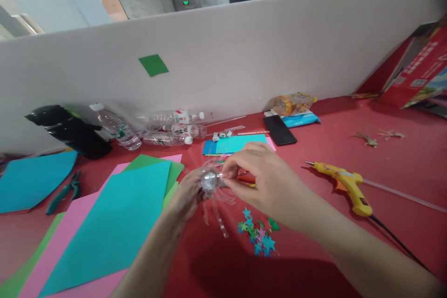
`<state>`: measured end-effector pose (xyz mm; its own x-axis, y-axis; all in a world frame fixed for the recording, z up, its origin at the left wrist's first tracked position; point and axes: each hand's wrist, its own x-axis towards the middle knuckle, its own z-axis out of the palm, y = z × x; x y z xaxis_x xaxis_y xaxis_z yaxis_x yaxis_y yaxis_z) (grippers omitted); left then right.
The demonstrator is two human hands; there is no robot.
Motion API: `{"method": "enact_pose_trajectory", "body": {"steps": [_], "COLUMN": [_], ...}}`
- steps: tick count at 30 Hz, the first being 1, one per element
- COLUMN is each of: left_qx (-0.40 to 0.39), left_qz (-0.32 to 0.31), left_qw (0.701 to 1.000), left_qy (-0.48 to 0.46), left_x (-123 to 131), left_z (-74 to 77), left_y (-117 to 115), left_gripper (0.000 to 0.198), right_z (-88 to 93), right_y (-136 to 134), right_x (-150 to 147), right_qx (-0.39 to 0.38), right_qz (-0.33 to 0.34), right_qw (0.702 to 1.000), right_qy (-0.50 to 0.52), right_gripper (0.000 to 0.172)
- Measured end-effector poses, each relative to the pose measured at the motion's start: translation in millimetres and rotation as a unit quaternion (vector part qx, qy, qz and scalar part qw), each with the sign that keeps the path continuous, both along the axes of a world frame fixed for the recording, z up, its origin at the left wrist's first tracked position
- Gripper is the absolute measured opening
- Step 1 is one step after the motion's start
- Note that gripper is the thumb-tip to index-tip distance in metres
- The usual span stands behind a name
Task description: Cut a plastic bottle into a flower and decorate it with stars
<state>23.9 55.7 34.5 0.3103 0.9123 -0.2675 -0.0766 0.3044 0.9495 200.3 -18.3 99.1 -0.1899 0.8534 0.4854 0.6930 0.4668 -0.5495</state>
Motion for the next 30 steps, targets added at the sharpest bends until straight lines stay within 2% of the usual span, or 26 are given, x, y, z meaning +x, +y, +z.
{"method": "enact_pose_trajectory", "body": {"steps": [5, 8, 11, 13, 20, 25, 30], "left_qx": [0.02, 0.043, 0.049, 0.045, 0.064, 0.055, 0.044], "left_qz": [0.02, 0.009, 0.033, 0.043, 0.049, 0.06, 0.058], "left_qw": [0.999, 0.998, 0.996, 0.994, 0.991, 0.991, 0.994], "left_qy": [-0.015, -0.041, -0.073, -0.088, -0.105, -0.103, -0.082], "left_x": [0.7, -0.7, -1.2, 0.2, 5.3, 6.2, 8.2], "left_z": [5.2, 0.8, -5.4, -6.8, -3.8, -2.5, 1.7], "left_y": [-0.2, 3.2, 6.3, 6.8, 3.0, 1.6, 0.1], "left_gripper": [0.019, 0.015, 0.015, 0.017, 0.019, 0.02, 0.014], "right_z": [7.3, 15.6, 18.9, 15.9, -3.4, -3.6, -3.2], "right_y": [-4.7, -9.8, -12.6, -11.3, 0.3, 0.6, 0.0], "right_x": [9.4, 11.2, 6.4, 1.8, -3.9, -4.2, -3.6], "right_qx": [0.016, 0.073, 0.14, 0.158, 0.166, 0.161, 0.162], "right_qz": [-0.014, -0.033, -0.008, 0.016, -0.024, -0.033, -0.032], "right_qw": [0.999, 0.996, 0.989, 0.987, 0.985, 0.984, 0.982], "right_qy": [0.023, 0.048, 0.045, 0.032, -0.044, -0.069, -0.087], "right_gripper": [0.003, 0.008, 0.012, 0.012, 0.019, 0.02, 0.019]}}
